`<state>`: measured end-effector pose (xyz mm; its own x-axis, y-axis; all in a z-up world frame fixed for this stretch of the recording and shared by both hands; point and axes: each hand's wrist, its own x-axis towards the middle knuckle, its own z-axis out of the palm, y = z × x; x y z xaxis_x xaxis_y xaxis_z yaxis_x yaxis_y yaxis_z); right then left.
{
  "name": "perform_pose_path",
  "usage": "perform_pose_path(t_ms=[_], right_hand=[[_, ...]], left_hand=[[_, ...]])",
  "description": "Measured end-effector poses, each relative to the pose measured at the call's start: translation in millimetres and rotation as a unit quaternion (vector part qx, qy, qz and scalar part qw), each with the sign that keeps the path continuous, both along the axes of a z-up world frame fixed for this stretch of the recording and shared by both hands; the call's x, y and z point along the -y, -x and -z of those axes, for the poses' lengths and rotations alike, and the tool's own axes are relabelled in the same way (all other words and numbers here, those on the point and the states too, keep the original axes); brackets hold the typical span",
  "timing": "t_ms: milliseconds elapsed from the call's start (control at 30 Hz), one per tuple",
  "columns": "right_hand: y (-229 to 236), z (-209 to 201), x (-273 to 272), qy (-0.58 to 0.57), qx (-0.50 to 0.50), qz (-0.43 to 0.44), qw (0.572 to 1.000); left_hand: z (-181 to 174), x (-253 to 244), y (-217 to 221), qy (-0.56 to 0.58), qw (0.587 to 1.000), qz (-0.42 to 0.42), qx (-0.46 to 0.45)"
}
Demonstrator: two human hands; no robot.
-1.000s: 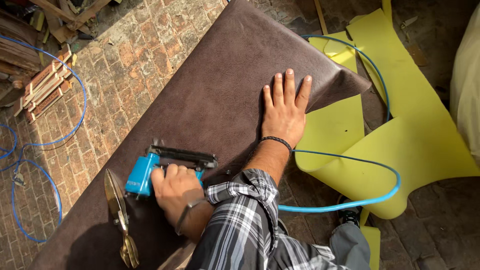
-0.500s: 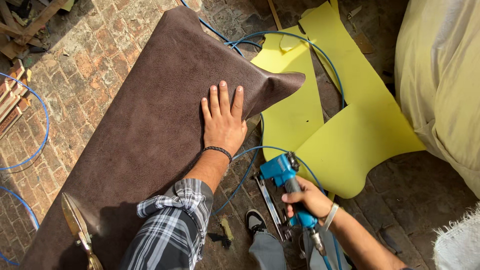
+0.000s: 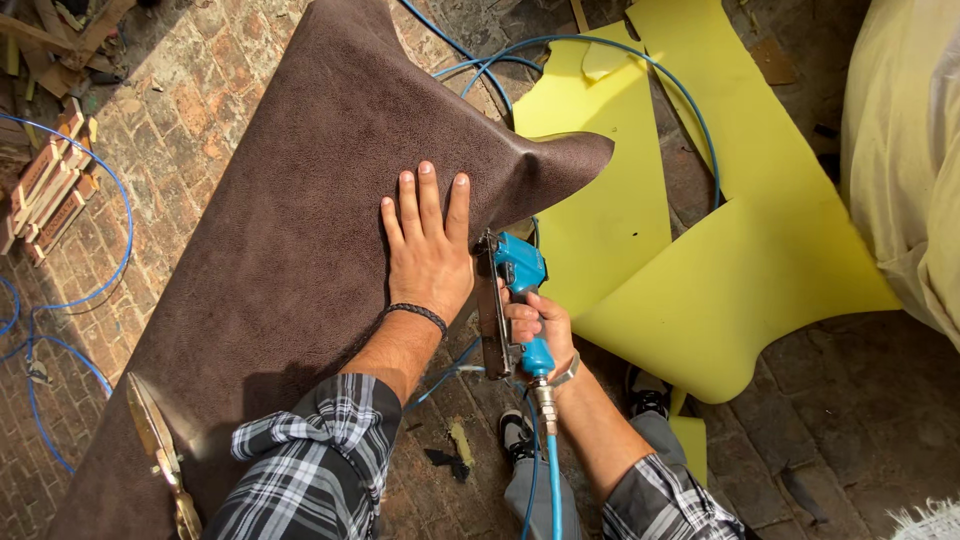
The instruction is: The person stretches and secures brown fabric over a bench seat using a pneumatic staple gun, then trims excess fabric with scissors. The person staples along the edges and corners, cuts the overhang, and continues stapling to finish the upholstery.
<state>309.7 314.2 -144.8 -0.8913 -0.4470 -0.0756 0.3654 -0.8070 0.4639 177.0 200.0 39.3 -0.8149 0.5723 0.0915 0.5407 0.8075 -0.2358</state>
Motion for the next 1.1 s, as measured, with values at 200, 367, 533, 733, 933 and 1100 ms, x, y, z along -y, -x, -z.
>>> perform_pose_path(t_ms=[200, 367, 533, 733, 933, 1100], right_hand=[[6, 69, 19, 0.094, -0.11, -0.078, 0.986], [10, 40, 12, 0.026, -0.034, -0.007, 0.999], [1, -22, -29, -0.094, -0.007, 0.013, 0.995], [-15, -47, -75, -0.131, 0.027, -0.015, 0.991], [-19, -50, -75, -0.097, 0.034, 0.008, 0.995], [3, -50, -61, -0.073, 0.022, 0.032, 0.997]], left_hand=[[10, 4, -2, -0.028, 1.0, 0.009, -0.005], [8, 6, -2, -0.019, 1.0, 0.007, -0.003], [-7, 0, 0, -0.016, 0.999, -0.01, 0.032], [-17, -19, 31, -0.113, 0.989, 0.064, 0.065], [-22, -88, 94, 0.063, 0.98, 0.119, 0.146], [-32, -147, 116, 0.147, 0.95, -0.054, 0.27]])
